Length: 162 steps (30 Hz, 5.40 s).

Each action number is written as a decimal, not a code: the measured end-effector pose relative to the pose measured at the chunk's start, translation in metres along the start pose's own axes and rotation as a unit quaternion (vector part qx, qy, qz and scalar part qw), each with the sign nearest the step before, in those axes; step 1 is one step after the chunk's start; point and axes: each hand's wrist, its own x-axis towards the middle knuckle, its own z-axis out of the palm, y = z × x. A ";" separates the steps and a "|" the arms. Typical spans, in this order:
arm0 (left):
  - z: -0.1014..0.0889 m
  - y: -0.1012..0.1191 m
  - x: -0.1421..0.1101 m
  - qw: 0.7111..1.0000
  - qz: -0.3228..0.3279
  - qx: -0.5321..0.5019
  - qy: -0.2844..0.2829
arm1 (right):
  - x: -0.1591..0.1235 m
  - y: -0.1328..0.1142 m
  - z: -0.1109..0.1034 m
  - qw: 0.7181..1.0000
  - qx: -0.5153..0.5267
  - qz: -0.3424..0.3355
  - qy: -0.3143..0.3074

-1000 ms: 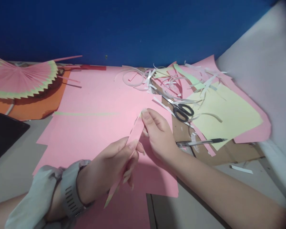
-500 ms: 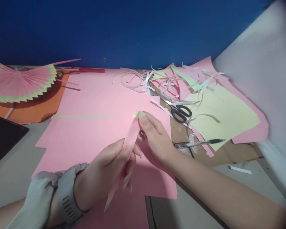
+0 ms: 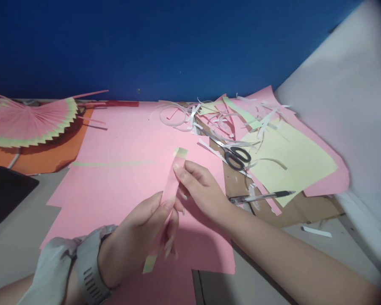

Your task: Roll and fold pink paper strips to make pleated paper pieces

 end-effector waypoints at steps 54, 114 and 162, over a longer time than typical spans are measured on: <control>0.003 0.007 0.000 0.999 0.030 0.018 -0.008 | -0.004 -0.004 0.005 0.998 -0.030 0.046 -0.018; 0.009 0.005 -0.003 0.990 0.097 0.095 0.044 | -0.007 -0.002 0.006 0.998 -0.060 0.023 0.017; -0.005 0.009 0.005 0.998 -0.009 -0.031 -0.058 | -0.002 0.002 0.006 0.996 0.083 0.006 0.024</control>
